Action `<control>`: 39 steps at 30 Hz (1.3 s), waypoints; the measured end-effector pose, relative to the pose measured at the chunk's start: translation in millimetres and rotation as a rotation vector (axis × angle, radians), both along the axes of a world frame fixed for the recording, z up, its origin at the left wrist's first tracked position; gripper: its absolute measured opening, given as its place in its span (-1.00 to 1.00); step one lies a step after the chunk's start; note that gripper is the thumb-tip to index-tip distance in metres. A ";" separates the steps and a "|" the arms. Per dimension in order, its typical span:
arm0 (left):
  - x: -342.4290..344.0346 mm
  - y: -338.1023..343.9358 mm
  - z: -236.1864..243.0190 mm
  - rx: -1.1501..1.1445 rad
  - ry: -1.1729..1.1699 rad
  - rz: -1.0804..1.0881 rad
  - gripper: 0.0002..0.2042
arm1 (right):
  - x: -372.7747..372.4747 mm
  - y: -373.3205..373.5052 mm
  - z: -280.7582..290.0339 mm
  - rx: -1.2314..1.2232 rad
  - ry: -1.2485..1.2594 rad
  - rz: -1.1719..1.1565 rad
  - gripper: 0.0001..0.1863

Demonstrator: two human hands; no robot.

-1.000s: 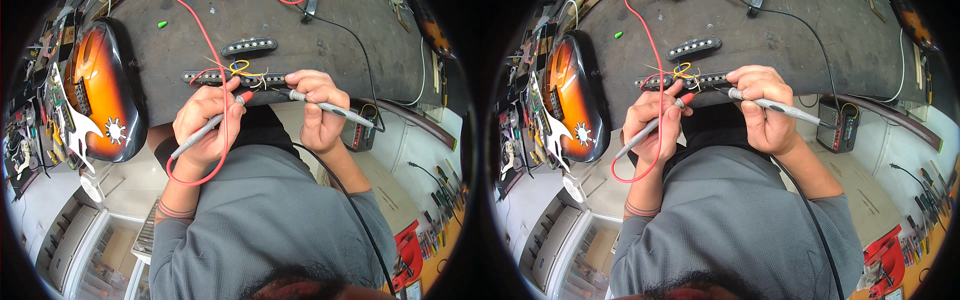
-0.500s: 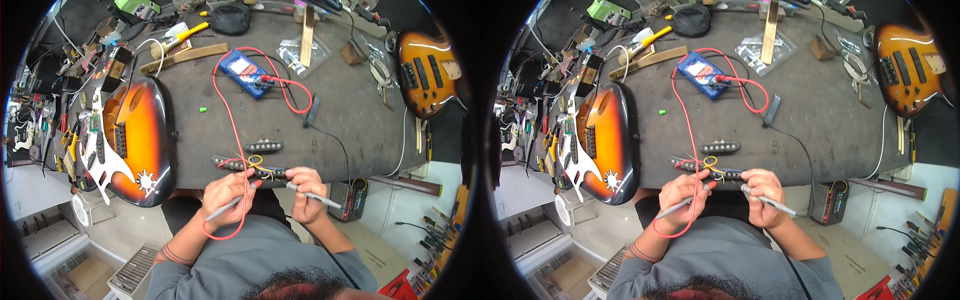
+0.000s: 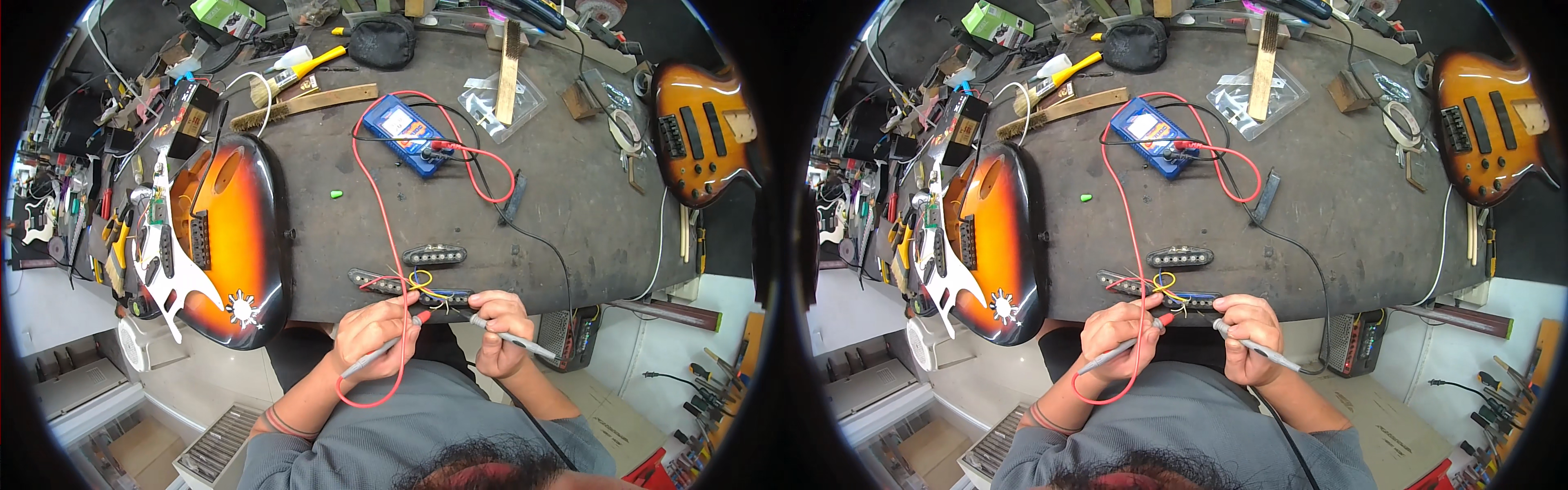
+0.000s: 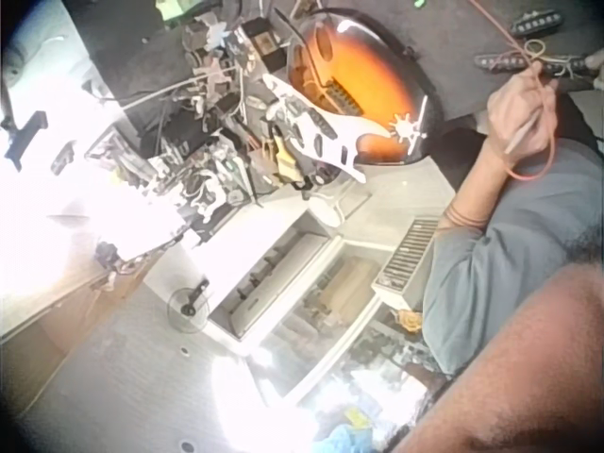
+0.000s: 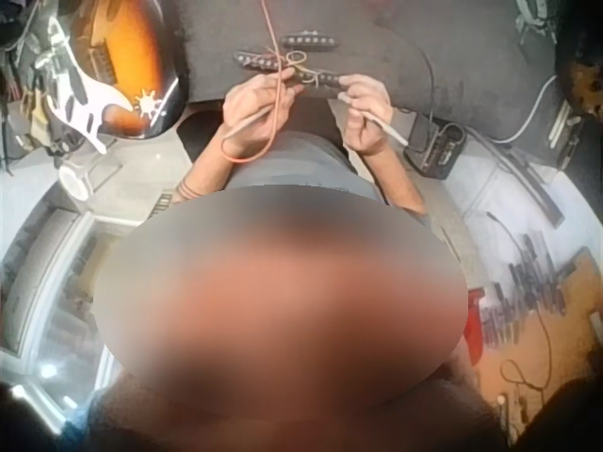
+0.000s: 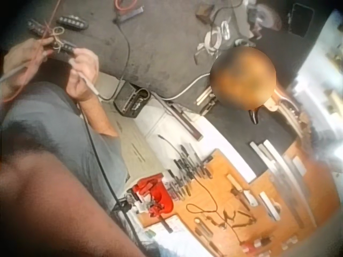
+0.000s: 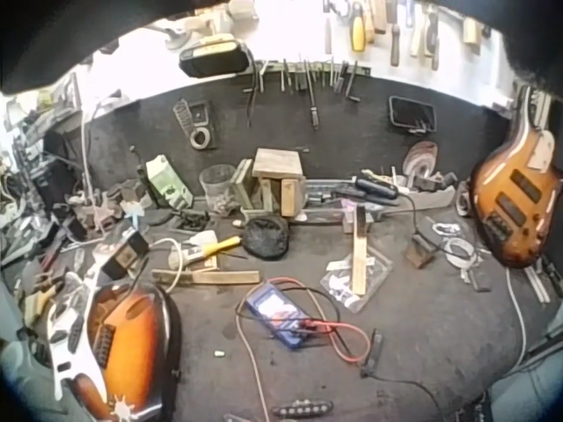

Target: The person tests the electronic guitar pickups using multimeter probes, then uses a yellow-handled brush to clean the surface of the pickups and the pickguard before holding the pickguard assembly to look at the internal wiring.

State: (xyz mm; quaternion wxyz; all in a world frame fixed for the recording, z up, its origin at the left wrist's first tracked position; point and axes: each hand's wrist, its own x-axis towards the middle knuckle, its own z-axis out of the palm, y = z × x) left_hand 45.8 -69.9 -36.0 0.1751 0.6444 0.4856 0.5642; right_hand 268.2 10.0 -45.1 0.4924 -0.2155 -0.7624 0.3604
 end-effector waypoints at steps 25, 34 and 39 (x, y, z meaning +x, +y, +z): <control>0.6 -1.9 -1.8 0.008 0.026 0.019 -0.73 | 1.1 -1.1 -1.5 0.008 -0.011 -0.001 -0.84; 3.7 1.2 4.5 0.003 0.014 0.026 -0.78 | 0.7 -1.3 -0.2 0.005 -0.019 -0.003 -0.84; 0.6 -1.7 -3.9 0.020 0.016 0.020 -0.74 | 0.7 -0.9 0.1 0.012 -0.029 -0.006 -0.83</control>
